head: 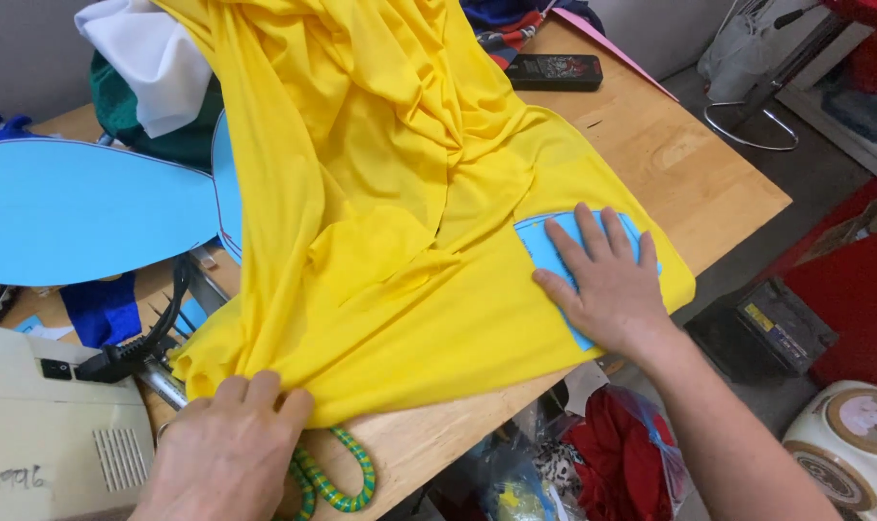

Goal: The person places a blue paper pattern onto a yellow fabric laid on a wooden table. They smooth the fabric and pattern, then use a red marker to trace the outline of the pattern onto the fabric. Finally, they remove the pattern and place the marker on the table.

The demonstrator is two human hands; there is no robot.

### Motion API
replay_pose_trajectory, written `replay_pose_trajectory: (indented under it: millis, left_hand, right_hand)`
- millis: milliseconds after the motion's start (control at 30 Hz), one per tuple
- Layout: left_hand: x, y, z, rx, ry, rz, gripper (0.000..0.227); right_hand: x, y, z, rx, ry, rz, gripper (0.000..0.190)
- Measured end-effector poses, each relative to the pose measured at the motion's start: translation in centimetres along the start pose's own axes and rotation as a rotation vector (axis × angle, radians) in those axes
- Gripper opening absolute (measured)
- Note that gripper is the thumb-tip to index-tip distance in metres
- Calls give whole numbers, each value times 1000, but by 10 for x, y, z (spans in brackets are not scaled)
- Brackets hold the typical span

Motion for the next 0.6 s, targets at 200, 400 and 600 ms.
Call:
replay_pose_trajectory:
  millis: [200, 400, 600]
  left_hand:
    - [63, -26, 60, 124, 49, -149, 16]
    - [22, -43, 208, -129, 367, -609, 33]
    - [-22, -107, 210, 140, 266, 71, 31]
  right_hand:
    - [7, -6, -18, -11, 59, -10, 71]
    - [12, -6, -11, 129, 61, 74, 61]
    - [5, 1, -7, 111, 35, 129, 63]
Point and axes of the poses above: each hand's wrist, its own z-axis towards the middle knuckle, its own x-axis out of the back of the hand, y = z × x, the point moved 6 cm from there along z, towards the middle knuckle, and after that the axes turned 15 degrees about -x, right-handed, at the moved point
